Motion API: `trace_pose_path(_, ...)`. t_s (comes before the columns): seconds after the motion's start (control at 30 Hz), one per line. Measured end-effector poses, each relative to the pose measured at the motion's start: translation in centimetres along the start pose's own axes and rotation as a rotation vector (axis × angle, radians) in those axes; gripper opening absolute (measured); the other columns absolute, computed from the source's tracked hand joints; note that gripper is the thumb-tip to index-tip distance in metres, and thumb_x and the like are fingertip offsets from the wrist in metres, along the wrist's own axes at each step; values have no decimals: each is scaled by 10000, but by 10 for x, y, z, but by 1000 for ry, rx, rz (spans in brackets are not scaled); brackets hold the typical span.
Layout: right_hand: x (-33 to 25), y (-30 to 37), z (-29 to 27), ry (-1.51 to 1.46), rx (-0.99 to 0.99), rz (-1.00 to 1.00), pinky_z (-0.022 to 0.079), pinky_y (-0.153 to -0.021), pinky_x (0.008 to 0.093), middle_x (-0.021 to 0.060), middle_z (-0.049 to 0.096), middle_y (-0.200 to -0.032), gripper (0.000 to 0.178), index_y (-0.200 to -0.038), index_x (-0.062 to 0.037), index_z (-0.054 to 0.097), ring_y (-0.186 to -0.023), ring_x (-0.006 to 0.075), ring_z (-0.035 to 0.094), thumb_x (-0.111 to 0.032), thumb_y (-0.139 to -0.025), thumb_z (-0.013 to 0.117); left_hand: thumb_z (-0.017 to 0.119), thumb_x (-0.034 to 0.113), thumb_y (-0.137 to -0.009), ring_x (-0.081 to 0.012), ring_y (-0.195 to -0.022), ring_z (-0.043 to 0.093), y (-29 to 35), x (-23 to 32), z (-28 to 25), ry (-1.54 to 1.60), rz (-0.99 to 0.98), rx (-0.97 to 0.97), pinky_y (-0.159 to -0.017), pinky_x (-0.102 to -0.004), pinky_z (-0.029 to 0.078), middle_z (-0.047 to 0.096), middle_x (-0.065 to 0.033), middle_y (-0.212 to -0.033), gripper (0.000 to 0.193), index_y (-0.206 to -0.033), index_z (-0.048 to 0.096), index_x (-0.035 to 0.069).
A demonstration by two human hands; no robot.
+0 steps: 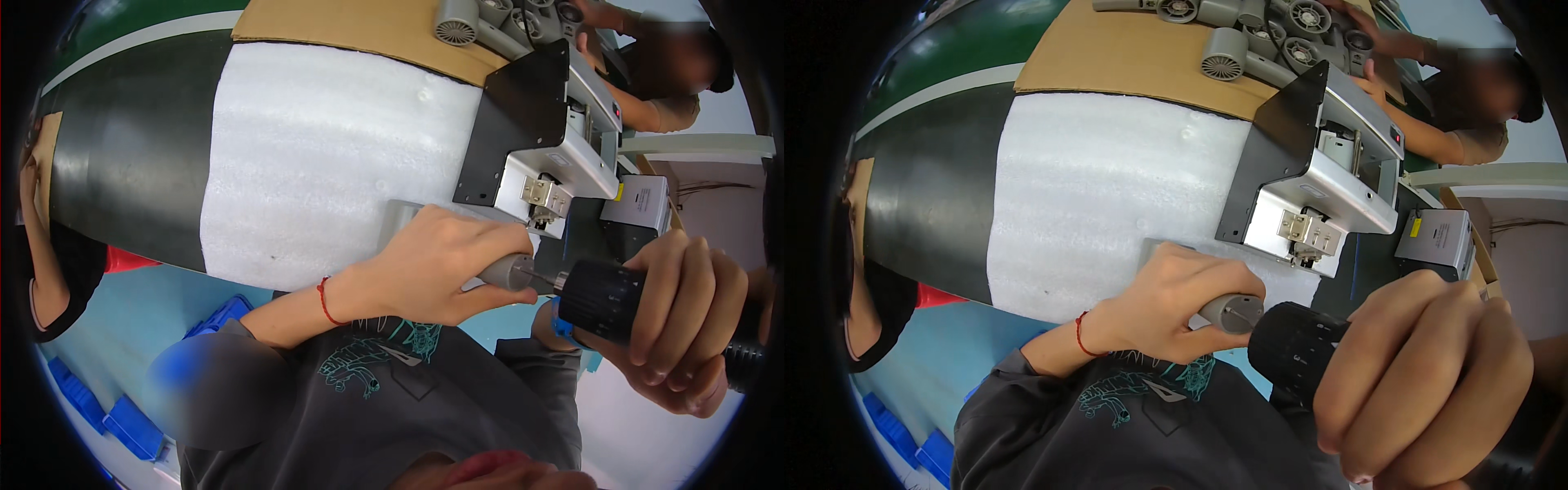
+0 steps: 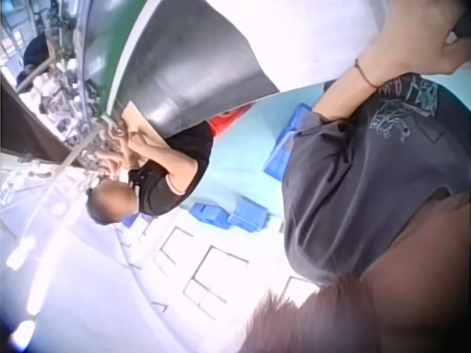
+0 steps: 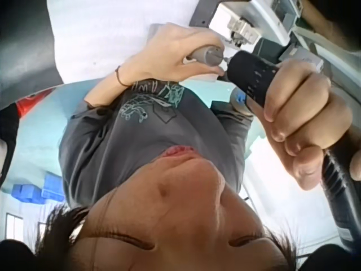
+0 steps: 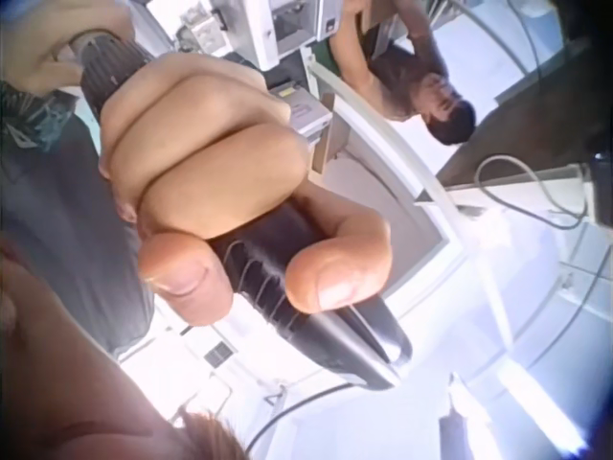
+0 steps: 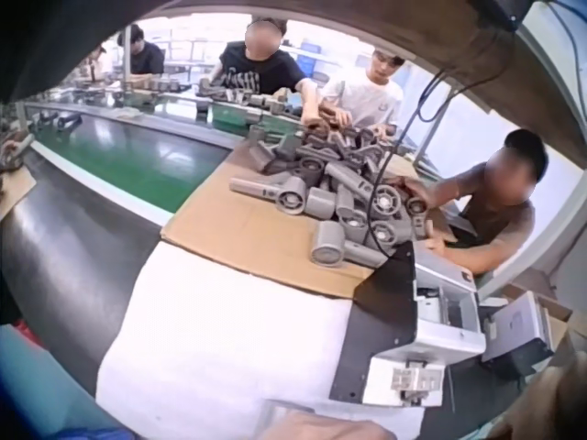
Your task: Using a motorized screwdriver to assemble plastic components on a production line.
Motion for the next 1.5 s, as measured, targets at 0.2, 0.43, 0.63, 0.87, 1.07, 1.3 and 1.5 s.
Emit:
trace_pose_path(0.2, 0, -4, -4, -116, -124, 38, 417, -559, 85, -64, 491, -546, 249, -881, -44, 439, -455, -16, 474, -67, -739, 642, 737, 156, -669, -279, -605, 596, -2, 2, 0, 1, 4, 5, -505, -301, 434, 606, -83, -715, 286, -879, 567, 63)
trace_pose_path(0.43, 27, -17, 9, -260, -270, 81, 439, -484, 97, -34, 518, -561, 257, -866, -37, 430, -442, 4, 499, -22, -723, 643, 717, 148, -649, -285, -617, 596, 1, -4, -1, -12, -35, -26, -520, -312, 438, 603, -85, -722, 297, -889, 567, 60)
trace_pose_path(0.63, 26, -23, 18, -283, -280, 69, 470, -440, 139, -7, 501, -561, 288, -889, -52, 371, -415, 61, 509, 20, -729, 599, 694, 265, -765, -313, -596, 569, -5, 6, -7, -93, 16, -28, -503, -371, 418, 575, -86, -672, 294, -886, 523, 60)
trace_pose_path(0.87, 24, -20, 16, -95, -126, -100, 473, -409, 178, -1, 462, -556, 332, -989, -75, 362, -407, 86, 487, 2, -748, 577, 661, 283, -791, -307, -586, 573, -9, 11, -2, -138, -69, -128, -507, -369, 430, 565, -84, -649, 277, -876, 507, 68)
trace_pose_path(1.07, -4, 7, -45, -26, 196, -328, 416, -411, 200, -10, 443, -558, 411, -1126, -99, 375, -412, 78, 445, -11, -780, 580, 638, 337, -790, -326, -609, 585, -60, -23, -179, -1022, -455, -72, -543, -379, 442, 595, -140, -659, 315, -919, 592, 53)
trace_pose_path(1.3, 6, 36, -87, -63, 352, -220, 348, -489, 203, -11, 371, -592, 386, -1140, -36, 396, -475, 58, 363, 4, -778, 525, 593, 334, -761, -362, -1077, 515, -69, -146, -408, -1748, -690, -72, -922, -432, 397, 597, -160, -1099, 373, -1050, 604, 99)
trace_pose_path(1.5, 23, 32, -97, 104, 320, -243, 361, -486, 252, 6, 404, -582, 446, -1215, -60, 382, -475, 101, 384, -54, -788, 512, 586, 118, -691, -306, -1130, 486, -120, -157, -322, -1271, -234, -141, -992, -390, 338, 567, -123, -1143, 369, -1057, 613, 82)
Point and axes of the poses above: each hand's wrist, its own y-axis away from the middle knuckle, its own z-axis out of the palm, x = y × z, the point moved 6 cm from there along -y, towards the middle knuckle
